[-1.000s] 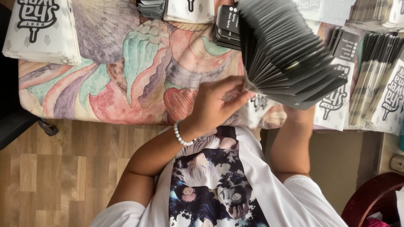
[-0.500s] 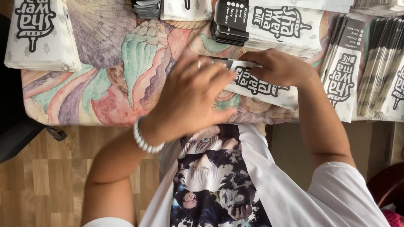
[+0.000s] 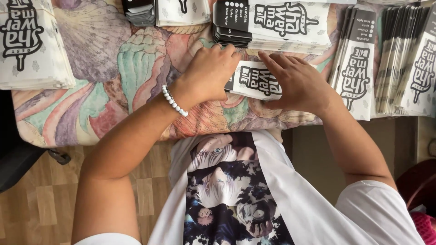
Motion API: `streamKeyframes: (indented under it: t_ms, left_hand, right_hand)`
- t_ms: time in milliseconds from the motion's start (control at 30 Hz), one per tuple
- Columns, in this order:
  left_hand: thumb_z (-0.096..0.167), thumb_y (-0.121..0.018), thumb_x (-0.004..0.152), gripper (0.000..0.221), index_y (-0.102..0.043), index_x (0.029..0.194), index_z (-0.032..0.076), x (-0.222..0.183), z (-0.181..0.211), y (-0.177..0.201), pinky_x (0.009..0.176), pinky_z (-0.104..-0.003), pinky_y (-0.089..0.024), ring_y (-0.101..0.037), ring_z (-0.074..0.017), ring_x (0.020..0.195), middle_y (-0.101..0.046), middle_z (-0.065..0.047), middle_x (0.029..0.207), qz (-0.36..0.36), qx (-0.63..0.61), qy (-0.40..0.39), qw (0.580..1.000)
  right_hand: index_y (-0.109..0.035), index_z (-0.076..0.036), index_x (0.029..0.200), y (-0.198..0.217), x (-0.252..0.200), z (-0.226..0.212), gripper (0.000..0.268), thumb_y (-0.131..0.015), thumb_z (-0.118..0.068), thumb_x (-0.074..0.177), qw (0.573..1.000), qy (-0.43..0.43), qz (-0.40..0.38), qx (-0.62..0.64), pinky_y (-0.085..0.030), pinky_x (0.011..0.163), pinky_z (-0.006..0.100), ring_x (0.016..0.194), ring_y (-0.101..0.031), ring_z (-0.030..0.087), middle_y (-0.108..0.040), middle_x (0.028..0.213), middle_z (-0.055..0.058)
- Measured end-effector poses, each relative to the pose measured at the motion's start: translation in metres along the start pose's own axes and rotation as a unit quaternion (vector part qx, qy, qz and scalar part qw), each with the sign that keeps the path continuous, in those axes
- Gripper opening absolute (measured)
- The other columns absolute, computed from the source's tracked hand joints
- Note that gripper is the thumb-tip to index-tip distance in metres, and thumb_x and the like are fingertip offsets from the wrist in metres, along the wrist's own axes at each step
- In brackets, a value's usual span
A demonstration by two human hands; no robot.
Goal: Organizing and stacking paper packaging bags on a table.
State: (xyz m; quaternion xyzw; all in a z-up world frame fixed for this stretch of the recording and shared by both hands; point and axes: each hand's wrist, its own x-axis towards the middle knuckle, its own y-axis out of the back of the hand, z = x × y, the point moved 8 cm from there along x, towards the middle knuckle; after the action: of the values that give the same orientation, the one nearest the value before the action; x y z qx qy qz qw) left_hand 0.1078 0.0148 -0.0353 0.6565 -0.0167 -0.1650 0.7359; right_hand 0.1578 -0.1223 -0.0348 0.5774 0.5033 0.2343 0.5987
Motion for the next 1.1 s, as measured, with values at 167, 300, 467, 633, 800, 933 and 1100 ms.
streamKeyframes:
  t_ms: [167, 300, 467, 633, 800, 933, 1100]
  left_hand:
    - [0.039, -0.093, 0.065, 0.062, -0.062, 0.106, 0.005, 0.002, -0.005, -0.006, 0.07, -0.032, -0.056, -0.057, -0.0181, 0.079, -0.058, -0.007, 0.097, -0.026, -0.003, 0.002, 1.0]
    - [0.044, -0.094, 0.063, 0.064, -0.062, 0.104, 0.006, -0.002, -0.006, -0.008, 0.068, -0.034, -0.057, -0.059, -0.0192, 0.079, -0.059, -0.006, 0.097, -0.014, -0.004, 0.007, 1.0]
    - [0.046, -0.098, 0.052, 0.098, -0.054, 0.128, 0.003, -0.007, -0.005, 0.0, 0.079, -0.043, -0.057, -0.063, -0.0274, 0.092, -0.059, -0.011, 0.116, 0.027, -0.033, 0.0, 0.999]
    - [0.075, -0.081, 0.071, 0.127, -0.017, 0.157, 0.006, -0.021, 0.019, 0.014, 0.122, -0.055, -0.018, -0.037, -0.0313, 0.142, -0.037, -0.017, 0.154, 0.139, -0.022, -0.061, 0.988]
    - [0.077, -0.028, 0.097, 0.095, -0.011, 0.16, 0.007, -0.013, 0.026, -0.029, 0.123, -0.058, -0.002, -0.014, -0.0356, 0.153, -0.017, -0.019, 0.167, 0.111, -0.026, -0.049, 0.992]
    - [0.073, -0.029, 0.099, 0.092, -0.021, 0.158, 0.003, -0.018, 0.024, -0.036, 0.122, -0.059, -0.005, -0.018, -0.0372, 0.152, -0.023, -0.023, 0.162, 0.13, -0.02, -0.05, 0.99]
    - [0.077, -0.017, 0.096, 0.1, -0.031, 0.156, -0.002, -0.02, 0.024, -0.035, 0.12, -0.061, -0.007, -0.021, -0.0391, 0.152, -0.03, -0.027, 0.16, 0.134, -0.04, -0.046, 0.989]
  right_hand:
    - [-0.02, -0.008, 0.166, 0.006, 0.002, -0.004, 0.124, -0.079, -0.061, 0.071, 0.998, -0.004, 0.004, -0.055, -0.045, 0.105, 0.048, 0.117, -0.056, 0.037, -0.058, 0.129, 0.017]
    - [-0.022, -0.01, 0.167, 0.007, 0.004, -0.005, 0.121, -0.075, -0.061, 0.071, 0.997, 0.004, -0.001, -0.072, -0.044, 0.106, 0.043, 0.111, -0.057, 0.031, -0.06, 0.121, 0.014]
    - [-0.026, -0.009, 0.166, 0.007, 0.008, -0.004, 0.123, -0.076, -0.063, 0.068, 0.997, 0.008, 0.003, -0.073, -0.045, 0.102, 0.044, 0.111, -0.057, 0.032, -0.06, 0.127, 0.013]
    - [-0.031, -0.008, 0.162, 0.002, 0.006, -0.001, 0.121, -0.08, -0.06, 0.064, 0.998, 0.005, 0.004, -0.059, -0.048, 0.094, 0.045, 0.108, -0.054, 0.031, -0.056, 0.124, 0.012]
    - [-0.03, -0.005, 0.164, 0.008, 0.005, -0.005, 0.118, -0.074, -0.063, 0.071, 0.999, 0.001, 0.021, -0.036, -0.051, 0.087, 0.047, 0.109, -0.055, 0.034, -0.055, 0.125, 0.014]
    - [-0.028, -0.003, 0.164, 0.008, 0.001, -0.005, 0.127, -0.082, -0.06, 0.063, 1.0, 0.007, 0.017, -0.005, -0.042, 0.106, 0.047, 0.129, -0.048, 0.037, -0.052, 0.139, 0.02]
    - [-0.034, 0.005, 0.158, 0.007, -0.009, -0.021, 0.131, -0.072, -0.08, 0.067, 0.99, 0.07, 0.109, 0.059, -0.03, 0.119, 0.056, 0.148, -0.033, 0.047, -0.037, 0.158, 0.031]
